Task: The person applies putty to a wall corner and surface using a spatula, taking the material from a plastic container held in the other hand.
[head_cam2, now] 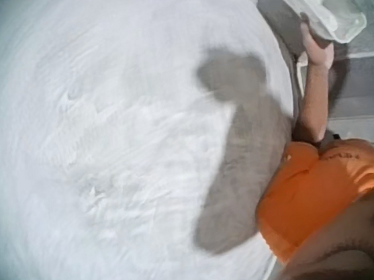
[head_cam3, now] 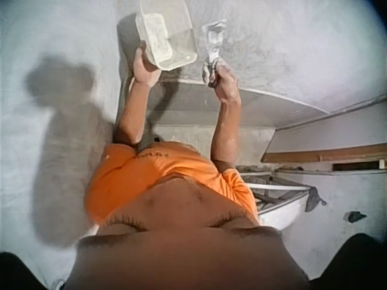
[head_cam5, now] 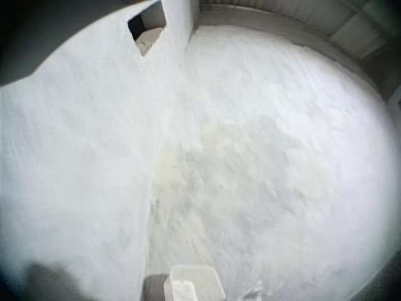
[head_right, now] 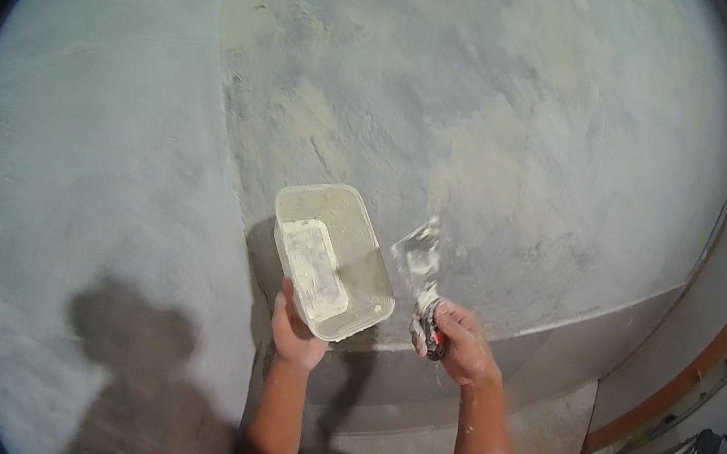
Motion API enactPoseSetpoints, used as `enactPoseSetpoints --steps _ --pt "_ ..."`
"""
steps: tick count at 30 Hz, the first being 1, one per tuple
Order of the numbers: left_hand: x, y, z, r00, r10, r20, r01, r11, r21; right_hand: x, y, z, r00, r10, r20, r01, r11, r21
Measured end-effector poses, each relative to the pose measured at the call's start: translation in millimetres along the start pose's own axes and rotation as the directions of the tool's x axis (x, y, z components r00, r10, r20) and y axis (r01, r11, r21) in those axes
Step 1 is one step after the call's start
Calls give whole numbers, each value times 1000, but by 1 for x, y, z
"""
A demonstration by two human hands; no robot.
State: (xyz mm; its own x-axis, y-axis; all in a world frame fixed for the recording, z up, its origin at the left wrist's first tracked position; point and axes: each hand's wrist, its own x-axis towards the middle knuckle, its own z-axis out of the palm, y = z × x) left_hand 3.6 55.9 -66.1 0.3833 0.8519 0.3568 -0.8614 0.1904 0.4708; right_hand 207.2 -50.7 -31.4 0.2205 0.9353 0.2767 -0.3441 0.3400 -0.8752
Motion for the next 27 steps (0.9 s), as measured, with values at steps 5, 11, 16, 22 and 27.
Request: enactPoseSetpoints --steps 5,11,16,22,27 --pt "24 7 -5 996 -73 41 71 996 48 4 52 -11 963 216 164 -255 925 282" --pt "34 -1 -17 994 -88 -64 101 967 234 7 76 -13 895 325 305 -427 822 376" --pt "38 -12 -33 1000 -6 5 4 939 344 6 82 -18 913 359 192 -406 842 356" --pt "33 -20 -26 994 27 106 -77 860 504 4 76 -16 932 361 24 -358 909 211" --pt "29 -22 -21 978 55 201 -159 818 552 0 75 -15 909 402 -109 -393 915 92"
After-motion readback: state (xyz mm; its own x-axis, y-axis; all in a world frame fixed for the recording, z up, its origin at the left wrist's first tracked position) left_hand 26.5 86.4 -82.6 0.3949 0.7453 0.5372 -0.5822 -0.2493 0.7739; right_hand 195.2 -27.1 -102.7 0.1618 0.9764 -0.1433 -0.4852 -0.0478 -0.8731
